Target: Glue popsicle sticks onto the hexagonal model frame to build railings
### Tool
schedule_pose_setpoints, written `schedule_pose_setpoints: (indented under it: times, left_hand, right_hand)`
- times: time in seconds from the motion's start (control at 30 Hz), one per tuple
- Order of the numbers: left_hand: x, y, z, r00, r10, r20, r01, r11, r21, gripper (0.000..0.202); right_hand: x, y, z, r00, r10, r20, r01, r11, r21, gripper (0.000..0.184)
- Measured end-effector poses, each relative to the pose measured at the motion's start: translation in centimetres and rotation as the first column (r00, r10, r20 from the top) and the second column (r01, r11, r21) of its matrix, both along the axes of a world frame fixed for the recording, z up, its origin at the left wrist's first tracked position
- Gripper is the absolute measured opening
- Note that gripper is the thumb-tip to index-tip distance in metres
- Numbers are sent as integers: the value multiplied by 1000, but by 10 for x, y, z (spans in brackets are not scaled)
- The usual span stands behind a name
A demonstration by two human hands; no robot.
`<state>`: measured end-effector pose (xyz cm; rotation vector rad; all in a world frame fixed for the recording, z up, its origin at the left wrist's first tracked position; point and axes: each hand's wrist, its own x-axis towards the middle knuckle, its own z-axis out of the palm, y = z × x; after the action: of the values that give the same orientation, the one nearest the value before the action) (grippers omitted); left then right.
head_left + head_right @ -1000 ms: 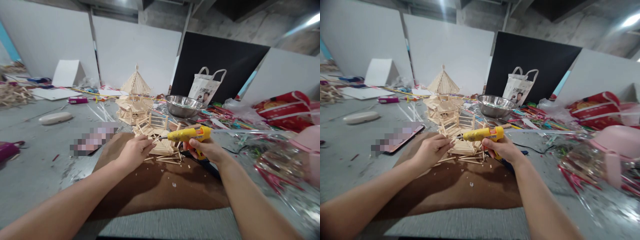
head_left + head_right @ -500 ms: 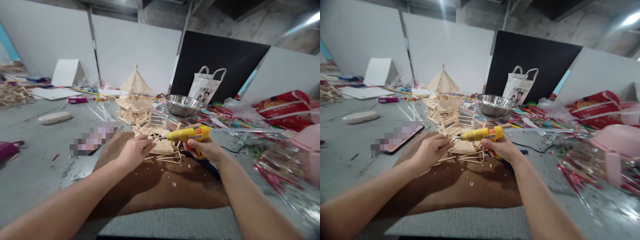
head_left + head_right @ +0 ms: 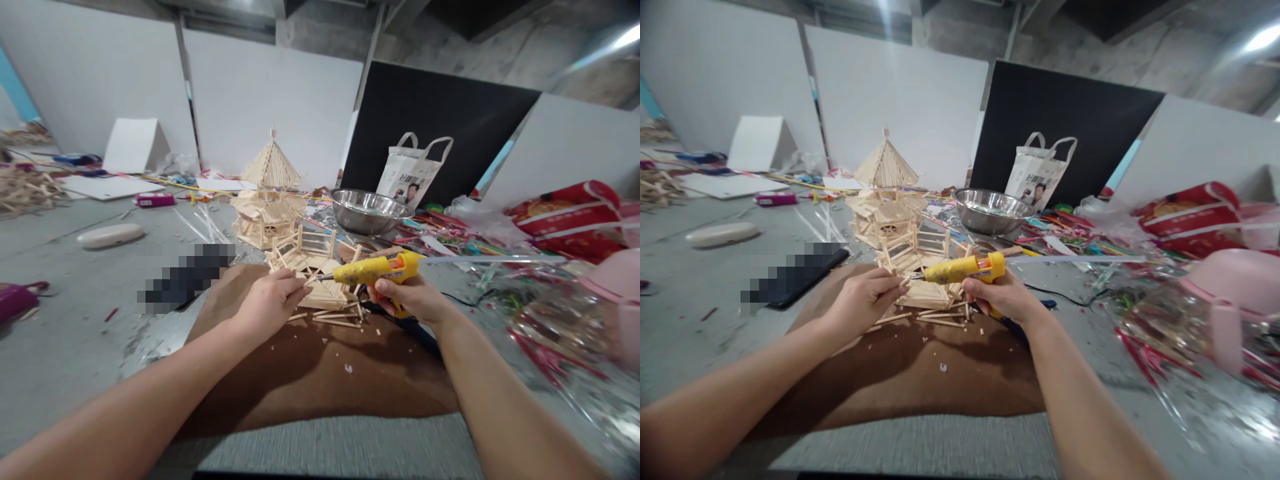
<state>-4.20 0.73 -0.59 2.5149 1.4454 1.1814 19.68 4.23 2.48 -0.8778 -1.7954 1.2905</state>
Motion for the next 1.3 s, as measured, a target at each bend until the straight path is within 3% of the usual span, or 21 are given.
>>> schedule_pose_setpoints:
  times: [0.27,1.3]
  left_hand:
    - [0,-1,1,999,36,3,-35,998,-56,26]
    - [1,-1,1,999,51,7,-51,998,-47,21]
  right_hand:
    - [-4,-4,4,997,-62,39,63,998,-31,26]
    - [-2,-1,2,999,-7,-33,8,1000,19,20]
